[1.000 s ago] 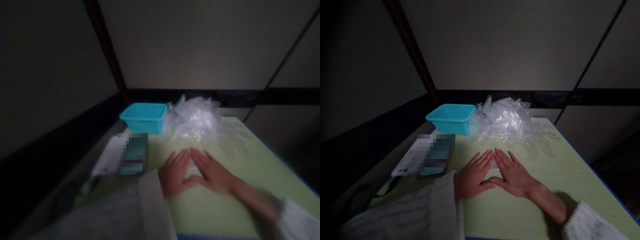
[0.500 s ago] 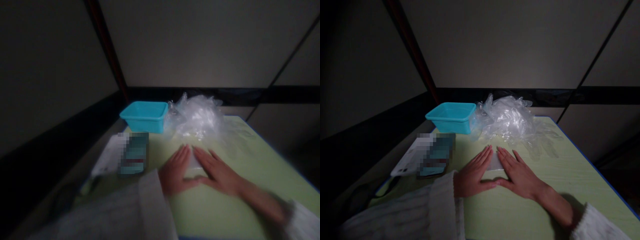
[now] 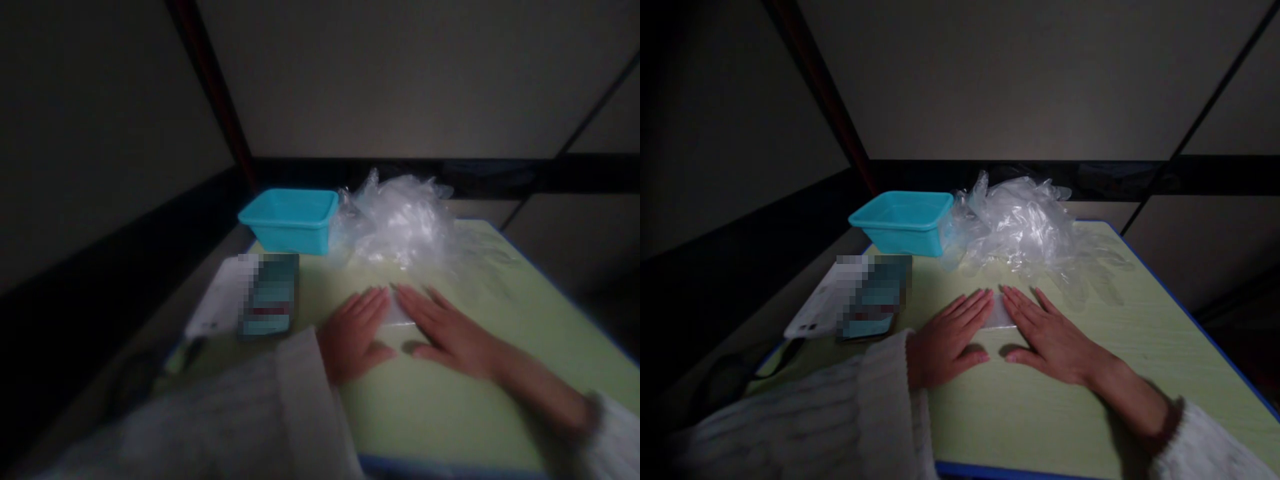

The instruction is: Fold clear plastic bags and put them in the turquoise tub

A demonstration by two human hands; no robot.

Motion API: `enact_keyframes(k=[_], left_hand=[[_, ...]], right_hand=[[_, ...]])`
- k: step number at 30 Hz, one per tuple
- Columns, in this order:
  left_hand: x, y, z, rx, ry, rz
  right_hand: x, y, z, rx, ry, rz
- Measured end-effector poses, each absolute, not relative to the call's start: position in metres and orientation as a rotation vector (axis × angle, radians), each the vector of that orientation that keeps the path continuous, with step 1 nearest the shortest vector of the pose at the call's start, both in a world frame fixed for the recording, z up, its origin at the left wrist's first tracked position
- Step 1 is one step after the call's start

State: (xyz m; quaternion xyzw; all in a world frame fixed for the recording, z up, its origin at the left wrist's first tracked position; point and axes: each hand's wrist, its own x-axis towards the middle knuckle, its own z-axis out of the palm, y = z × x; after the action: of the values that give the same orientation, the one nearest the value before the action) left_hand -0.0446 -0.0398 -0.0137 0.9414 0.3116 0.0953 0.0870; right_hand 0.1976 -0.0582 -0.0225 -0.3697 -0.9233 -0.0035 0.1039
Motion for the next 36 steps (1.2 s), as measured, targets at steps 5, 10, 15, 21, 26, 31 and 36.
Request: enact_keyframes(k=[5, 10, 15, 21, 26, 31, 36], left_hand=[[-0.045, -0.04, -0.016, 2.836, 0.909, 0.283], [-0.046, -0.039, -0.016, 2.815, 0.908, 0.269], [-0.045, -0.037, -0.018, 2.731, 0.982, 0.483], [-0.045, -0.037, -0.021, 2.706, 1.055, 0.435], [-0.045, -0.037, -0.022, 2.729, 1.055, 0.418], [-0.044, -0.037, -0.022, 2.742, 1.059, 0.424], [-0.042, -0.036, -0.018, 2.672, 1.037, 0.553]], right_hand=[[0.199, -0.059, -0.024, -1.109, -2.733, 0.013], [0.198, -0.059, -0.023, -1.126, -2.735, 0.039], [0.197, -0.056, -0.011, -1.088, -2.685, -0.014], [0.198, -0.053, -0.002, -0.886, -2.629, -0.219], [0.198, -0.052, -0.007, -0.874, -2.62, -0.269], [0.196, -0.05, -0.009, -0.869, -2.625, -0.278], [0.192, -0.055, -0.005, -0.911, -2.526, 0.047]])
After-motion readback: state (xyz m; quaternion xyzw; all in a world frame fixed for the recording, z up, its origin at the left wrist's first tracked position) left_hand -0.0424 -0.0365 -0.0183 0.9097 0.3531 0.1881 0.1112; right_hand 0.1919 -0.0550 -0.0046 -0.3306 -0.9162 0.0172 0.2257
